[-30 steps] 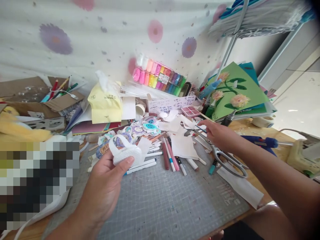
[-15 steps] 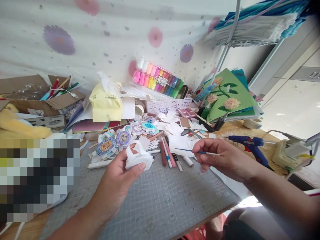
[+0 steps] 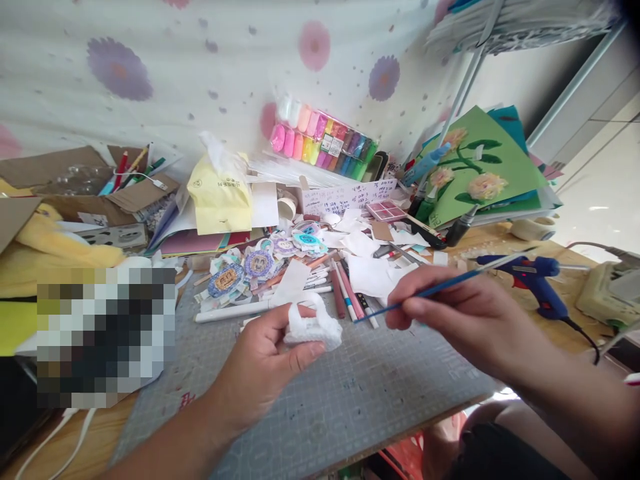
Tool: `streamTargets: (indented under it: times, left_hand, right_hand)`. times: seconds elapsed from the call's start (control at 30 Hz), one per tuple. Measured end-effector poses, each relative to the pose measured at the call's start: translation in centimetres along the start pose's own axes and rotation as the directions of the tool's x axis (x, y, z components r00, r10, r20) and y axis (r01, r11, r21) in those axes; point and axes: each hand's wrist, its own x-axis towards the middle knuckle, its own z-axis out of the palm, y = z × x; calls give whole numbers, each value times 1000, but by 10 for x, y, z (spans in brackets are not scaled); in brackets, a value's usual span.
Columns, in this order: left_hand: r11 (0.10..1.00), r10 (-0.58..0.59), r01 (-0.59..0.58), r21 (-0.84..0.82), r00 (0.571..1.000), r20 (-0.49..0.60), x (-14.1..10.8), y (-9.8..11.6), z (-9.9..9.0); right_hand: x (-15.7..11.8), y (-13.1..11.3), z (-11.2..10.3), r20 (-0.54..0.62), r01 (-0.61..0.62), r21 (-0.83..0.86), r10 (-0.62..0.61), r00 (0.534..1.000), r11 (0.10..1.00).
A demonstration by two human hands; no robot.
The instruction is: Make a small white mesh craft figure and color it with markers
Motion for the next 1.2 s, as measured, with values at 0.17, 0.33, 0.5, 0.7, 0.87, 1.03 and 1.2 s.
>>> streamTargets:
  times: [0.17, 0.33, 0.5, 0.7, 0.87, 1.03, 1.2]
  left_hand:
    - [1000, -17, 17, -1, 999, 38, 0, 1, 2]
    - [999, -3, 7, -51, 997, 73, 0, 3, 2]
    - [999, -12, 16, -51, 997, 81, -2, 3, 2]
    - [996, -34, 42, -78, 995, 98, -1, 3, 3]
    - [994, -22, 36, -104, 991, 134, -1, 6, 3]
    - [996, -30, 40, -74, 991, 130, -2, 6, 3]
    - [995, -50, 62, -73, 987, 153, -2, 5, 3]
  right_hand:
    - [-5, -13, 7, -24, 22, 262, -16, 1000, 965]
    - [-1, -14, 17, -21, 18, 166, -15, 1000, 986]
    - [0, -15, 18, -5, 90, -27, -90, 996, 996]
    - [-1, -16, 20, 29, 230, -244, -230, 973, 942]
    - [-1, -19, 19, 7, 221, -258, -227, 974, 941]
    - [-2, -20, 16, -116, 195, -260, -231, 966, 946]
    - [0, -17, 21, -84, 248, -265, -278, 957, 932]
